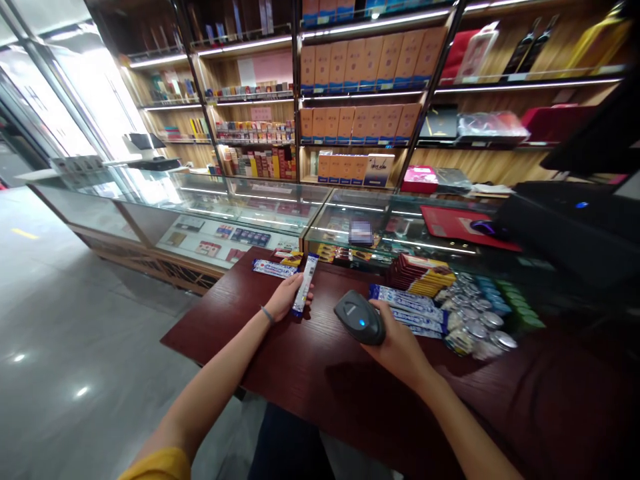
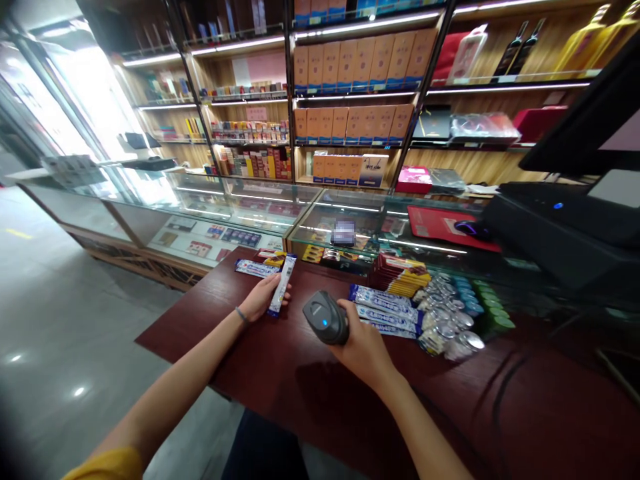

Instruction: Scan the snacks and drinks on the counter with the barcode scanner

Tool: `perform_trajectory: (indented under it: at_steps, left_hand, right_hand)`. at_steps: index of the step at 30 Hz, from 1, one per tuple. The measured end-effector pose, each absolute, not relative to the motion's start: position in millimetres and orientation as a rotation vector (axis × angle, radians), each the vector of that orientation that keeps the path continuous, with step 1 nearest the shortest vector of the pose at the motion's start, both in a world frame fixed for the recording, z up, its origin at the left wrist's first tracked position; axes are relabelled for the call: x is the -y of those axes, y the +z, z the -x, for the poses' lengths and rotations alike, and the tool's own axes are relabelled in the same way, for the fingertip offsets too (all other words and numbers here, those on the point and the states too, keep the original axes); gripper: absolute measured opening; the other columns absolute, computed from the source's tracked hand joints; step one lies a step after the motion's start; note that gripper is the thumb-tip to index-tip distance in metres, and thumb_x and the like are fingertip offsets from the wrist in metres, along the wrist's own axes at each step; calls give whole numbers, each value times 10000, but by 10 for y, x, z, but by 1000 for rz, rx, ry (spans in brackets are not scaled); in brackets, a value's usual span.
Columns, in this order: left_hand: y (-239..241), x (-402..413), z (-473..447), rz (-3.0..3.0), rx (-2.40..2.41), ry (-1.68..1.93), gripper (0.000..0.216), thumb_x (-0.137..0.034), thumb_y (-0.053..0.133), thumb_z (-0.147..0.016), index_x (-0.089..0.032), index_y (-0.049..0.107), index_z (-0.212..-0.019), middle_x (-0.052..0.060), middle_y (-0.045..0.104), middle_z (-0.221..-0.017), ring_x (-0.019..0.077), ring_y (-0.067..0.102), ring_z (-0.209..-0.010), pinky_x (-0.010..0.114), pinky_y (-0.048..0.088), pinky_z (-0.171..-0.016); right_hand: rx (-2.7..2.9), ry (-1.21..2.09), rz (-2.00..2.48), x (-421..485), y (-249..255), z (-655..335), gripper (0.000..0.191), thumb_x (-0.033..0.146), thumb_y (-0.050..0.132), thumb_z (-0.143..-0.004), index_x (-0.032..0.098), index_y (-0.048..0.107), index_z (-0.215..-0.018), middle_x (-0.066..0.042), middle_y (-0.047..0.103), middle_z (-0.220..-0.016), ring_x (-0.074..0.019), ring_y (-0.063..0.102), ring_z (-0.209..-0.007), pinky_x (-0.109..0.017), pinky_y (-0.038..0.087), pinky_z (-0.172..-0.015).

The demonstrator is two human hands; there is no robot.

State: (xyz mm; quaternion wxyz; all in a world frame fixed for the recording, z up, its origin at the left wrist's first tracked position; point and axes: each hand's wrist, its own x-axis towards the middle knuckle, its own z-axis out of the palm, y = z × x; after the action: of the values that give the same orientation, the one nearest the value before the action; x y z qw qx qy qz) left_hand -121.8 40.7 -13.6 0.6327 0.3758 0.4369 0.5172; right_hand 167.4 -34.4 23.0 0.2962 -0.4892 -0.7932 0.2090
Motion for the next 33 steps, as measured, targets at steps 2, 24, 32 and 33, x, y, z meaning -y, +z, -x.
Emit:
perform_trajectory:
  at_steps: [2,24,32,33]
  left_hand:
    - [-144,-398,1207,-847,-983,1160,322,-461,669,-935,-179,567,-1053,41,685,-898,134,688,-646,257,596,-548]
    - [-73,-572,925,-1164,-981,1212,565,-454,789,-825,-185,657,-1304,95,731,-1191,203,725,-952,337,580,-872]
    - [-19,-504,96,-1976,-1149,1202,294,-356,639,-940,-206,699,-1186,78,747,-1165,233,699,-1058,398,543,-991]
    - [-24,-472,-16,-2086,-1132,1187,276,-335,623,-955,-212,697,-1190,77,743,-1172,235,691,-1081,400,537,-1002]
  right_hand:
    - [2140,538,1326,353,243,-1655,515,302,649,-794,293,420,-1254,-39,770,-924,-333,776,-806,-313,471,-608]
    - [1659,581,1336,204,398,-2150,415,353,685,-763,275,538,-1143,-33,743,-959,-289,732,-910,-346,533,-725]
    - [1338,561,1266,147,534,-2600,419,368,726,-767,257,548,-1130,9,685,-746,-180,611,-488,-301,502,-447]
    - [1303,565,1269,151,550,-2645,403,367,732,-765,260,542,-1104,28,665,-706,-164,574,-435,-293,485,-415]
